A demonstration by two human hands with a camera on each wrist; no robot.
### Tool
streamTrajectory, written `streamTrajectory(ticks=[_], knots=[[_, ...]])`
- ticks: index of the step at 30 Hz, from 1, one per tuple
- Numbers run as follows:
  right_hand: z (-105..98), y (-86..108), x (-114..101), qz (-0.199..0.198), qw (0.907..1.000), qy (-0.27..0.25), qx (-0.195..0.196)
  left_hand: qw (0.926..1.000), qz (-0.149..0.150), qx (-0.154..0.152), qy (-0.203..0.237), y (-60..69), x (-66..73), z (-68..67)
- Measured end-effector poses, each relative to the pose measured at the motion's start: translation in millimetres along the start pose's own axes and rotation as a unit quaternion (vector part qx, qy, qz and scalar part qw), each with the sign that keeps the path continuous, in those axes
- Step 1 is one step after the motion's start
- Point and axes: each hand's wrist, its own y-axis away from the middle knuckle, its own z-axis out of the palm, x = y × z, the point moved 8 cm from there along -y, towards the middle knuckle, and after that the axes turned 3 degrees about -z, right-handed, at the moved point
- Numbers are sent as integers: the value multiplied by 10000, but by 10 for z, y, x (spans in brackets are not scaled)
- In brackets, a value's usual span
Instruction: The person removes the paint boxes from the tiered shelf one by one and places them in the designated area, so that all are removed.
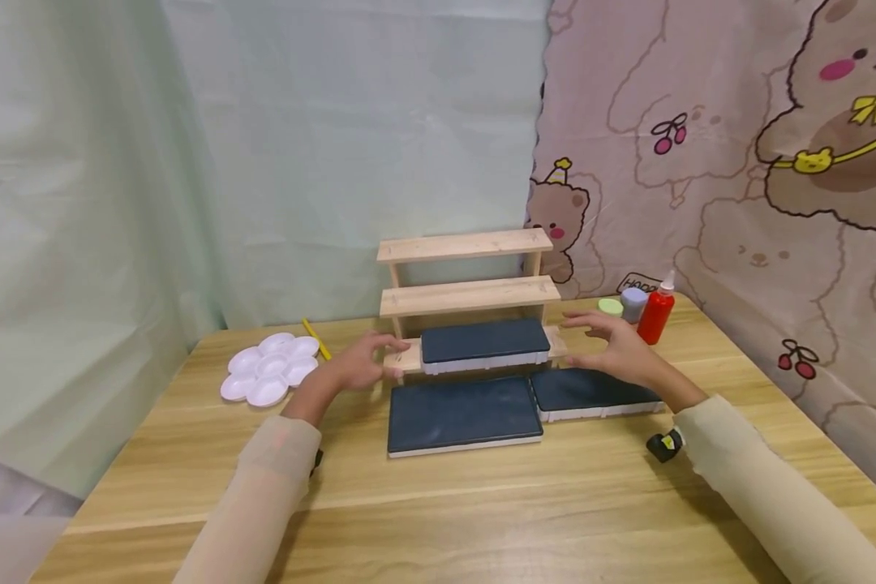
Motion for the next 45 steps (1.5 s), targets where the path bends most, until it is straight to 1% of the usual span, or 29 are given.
streamTrajectory(ticks=[4, 8, 14, 20, 29, 35, 41, 45], knots=[[57, -79, -66, 6, 10000, 14, 16, 10000, -14, 2, -40, -12, -6, -1], [138, -153, -132, -77, 9999, 20, -75, 10000, -44, 10, -61, -11, -22, -3], [236, -230, -169, -109, 9998, -40, -177, 10000, 1, 22, -56, 18, -7, -7], [313, -289, -209, -194, 9996, 62, -212, 10000, -30, 34, -58, 25, -7, -9], [421, -386, -135, -30, 9993, 43, -358, 10000, 67, 41, -29, 17, -14, 4], [479, -430, -118, -25, 9987, 35, -511, 10000, 47, 54, -44, 26, -18, 3], [525, -453, -91, -92, 9974, 263, -668, 9999, 101, 77, -18, 29, -6, -8], [539, -473, -72, -31, 9971, 329, -688, 9999, 113, 108, -9, 28, -11, -11]])
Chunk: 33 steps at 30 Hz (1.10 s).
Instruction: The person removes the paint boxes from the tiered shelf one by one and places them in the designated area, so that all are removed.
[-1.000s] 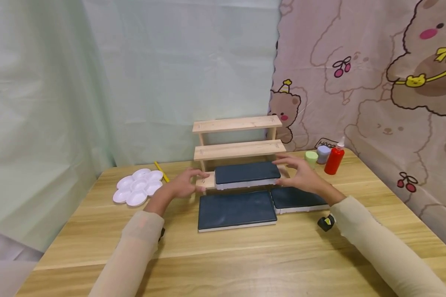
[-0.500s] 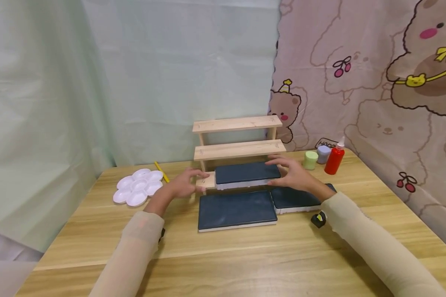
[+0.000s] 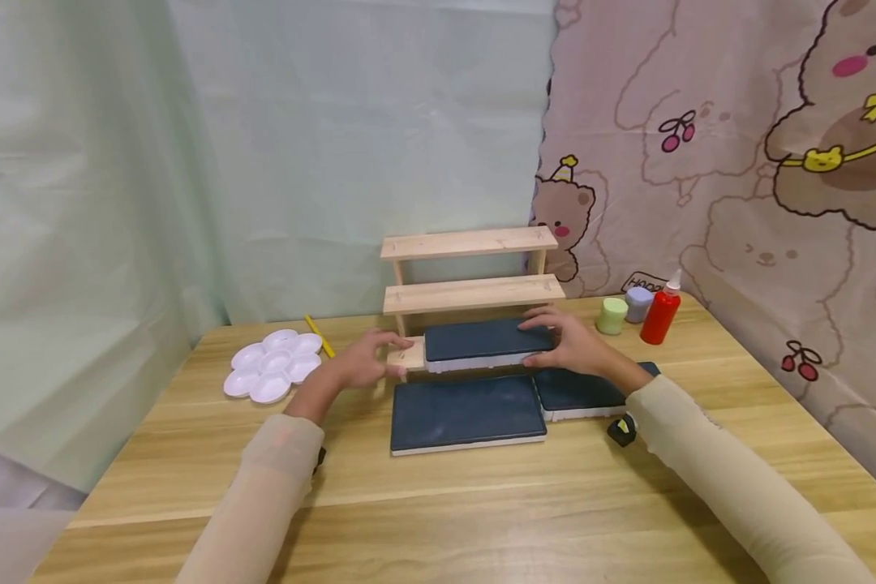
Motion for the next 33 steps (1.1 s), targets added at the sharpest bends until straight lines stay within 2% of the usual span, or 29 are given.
streamTrajectory(ticks=[10, 21, 33], knots=[[36, -32, -23, -34, 9997, 228, 5, 10000, 6, -23, 63, 6, 11, 5], [67, -68, -19, -29, 9998, 204, -4, 9999, 30, -126, 103, 27, 42, -10], [53, -36, -2, -46, 9996, 262, 39, 9999, 3, -107, 118, 21, 37, 13]])
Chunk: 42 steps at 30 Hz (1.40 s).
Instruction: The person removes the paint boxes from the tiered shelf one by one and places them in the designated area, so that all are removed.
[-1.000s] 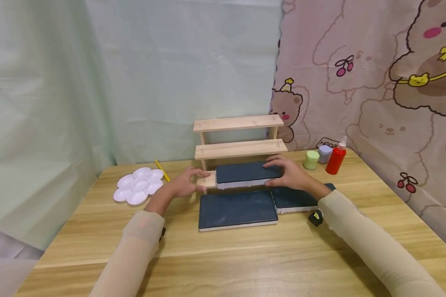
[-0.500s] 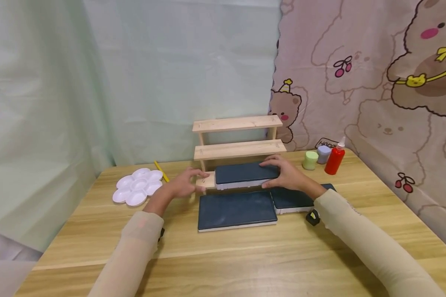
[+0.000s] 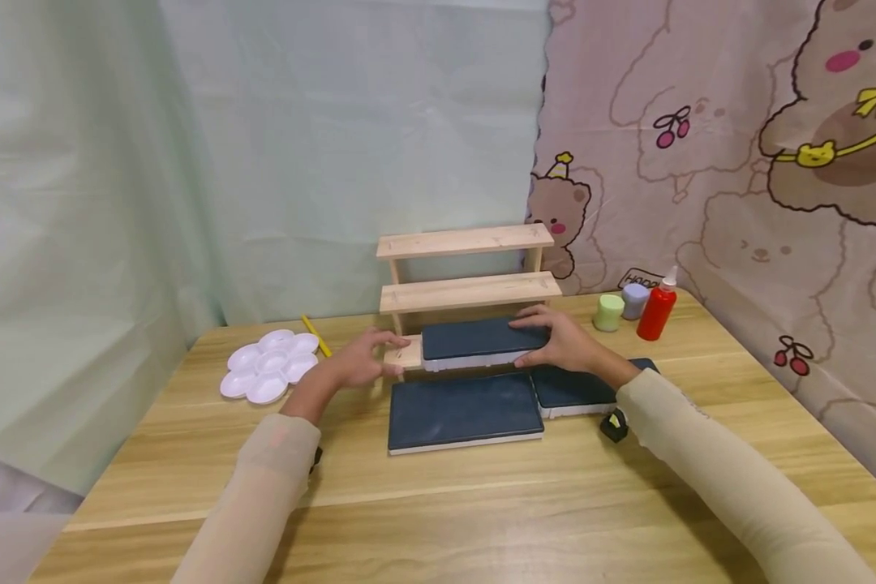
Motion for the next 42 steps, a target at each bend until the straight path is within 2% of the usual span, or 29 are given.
streamTrajectory(ticks=[18, 31, 42], knots=[[-119, 83, -40, -9, 9989, -143, 452, 10000, 62, 19, -71, -14, 6, 20], [-138, 148, -196, -91, 9980, -351, 520, 9998, 95, 38, -140, 3, 6, 14], [-133, 247, -360, -276, 9971, -479, 515, 9999, 12, 67, -154, 14, -2, -11]])
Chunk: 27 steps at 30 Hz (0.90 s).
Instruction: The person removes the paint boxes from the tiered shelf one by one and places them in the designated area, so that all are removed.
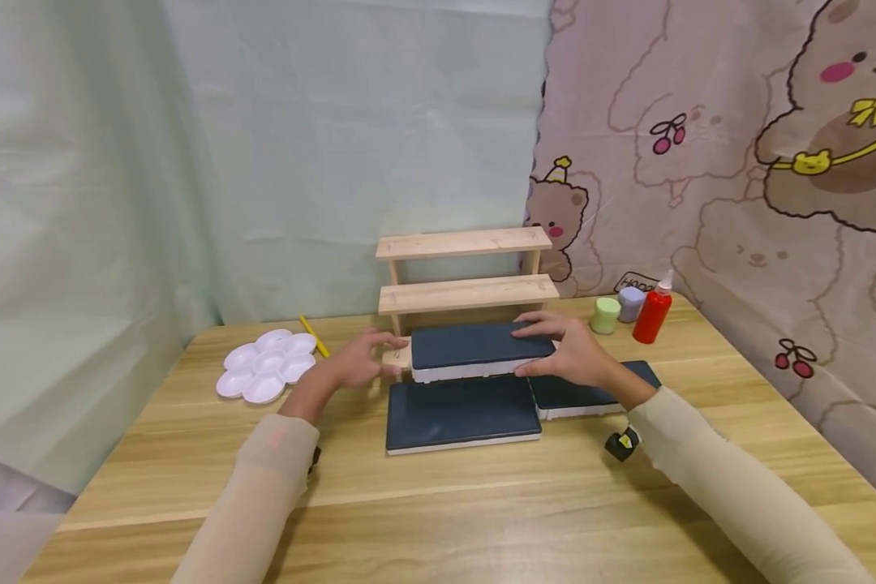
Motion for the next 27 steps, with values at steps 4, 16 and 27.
streamTrajectory(ticks=[4, 16, 27], knots=[[8, 35, -29, -5, 10000, -90, -35, 10000, 11, 26, -39, -10, -16, -3], [46, 114, -67, 122, 9996, -162, -175, 9999, 91, 33, -35, -9, -18, 3], [79, 203, -173, -9, 9994, -185, -300, 9999, 86, 37, -103, -34, -50, 29]])
